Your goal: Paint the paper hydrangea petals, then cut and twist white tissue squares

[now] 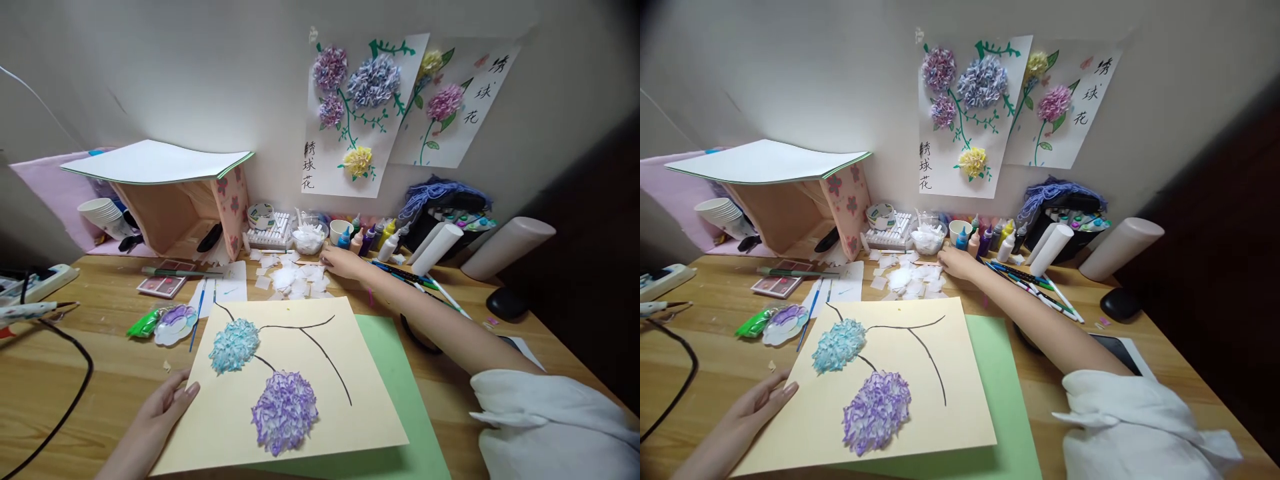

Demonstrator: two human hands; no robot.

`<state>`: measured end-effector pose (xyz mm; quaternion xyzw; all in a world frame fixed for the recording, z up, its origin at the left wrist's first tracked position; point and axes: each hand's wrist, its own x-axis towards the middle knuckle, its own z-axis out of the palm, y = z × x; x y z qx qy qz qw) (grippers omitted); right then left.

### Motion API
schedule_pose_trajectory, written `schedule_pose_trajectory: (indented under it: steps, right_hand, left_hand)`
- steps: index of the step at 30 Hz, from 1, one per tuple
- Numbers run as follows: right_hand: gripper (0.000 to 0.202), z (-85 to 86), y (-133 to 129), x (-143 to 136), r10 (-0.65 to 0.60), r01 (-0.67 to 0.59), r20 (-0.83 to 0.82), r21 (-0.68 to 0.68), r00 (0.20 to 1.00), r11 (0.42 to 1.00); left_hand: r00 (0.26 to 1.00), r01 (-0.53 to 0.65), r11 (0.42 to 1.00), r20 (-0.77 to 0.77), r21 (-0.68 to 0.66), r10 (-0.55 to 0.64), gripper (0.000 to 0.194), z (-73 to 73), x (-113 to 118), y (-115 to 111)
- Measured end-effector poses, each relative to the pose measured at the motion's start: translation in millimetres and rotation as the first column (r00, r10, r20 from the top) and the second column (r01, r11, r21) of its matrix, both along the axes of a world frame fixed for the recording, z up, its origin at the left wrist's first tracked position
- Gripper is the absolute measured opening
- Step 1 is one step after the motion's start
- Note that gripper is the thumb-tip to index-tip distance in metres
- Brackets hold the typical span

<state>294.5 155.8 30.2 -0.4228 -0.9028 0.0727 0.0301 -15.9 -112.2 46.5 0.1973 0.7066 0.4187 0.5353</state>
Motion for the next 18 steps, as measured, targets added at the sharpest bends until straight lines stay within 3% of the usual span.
schedule_pose_trajectory:
  steps: [6, 13, 18]
  right_hand:
    - [0.018, 14.8, 9.9, -0.6, 0.09, -0.079, 0.08, -0.125, 0.993, 0.989]
    - [0.043, 19.9, 20.4, -11.0, 0.076, -0.075, 0.219, -0.014, 0.973, 0.997]
    - [0.028, 22.6, 20.8, -14.3, 0.133, -0.135, 0.314, -0.017, 0.94, 0.991]
  left_hand:
    - [1.0, -0.013, 0.999, 0.017, 0.048, 0.012, 0.071, -4.4, 7.7, 3.9]
    - [0.997, 0.027, 0.998, 0.065, 0.051, -0.031, 0.07, 10.1, 13.6, 11.2]
    - [0.997, 0.018, 0.998, 0.068, 0.06, -0.022, 0.068, 9.6, 13.2, 9.6]
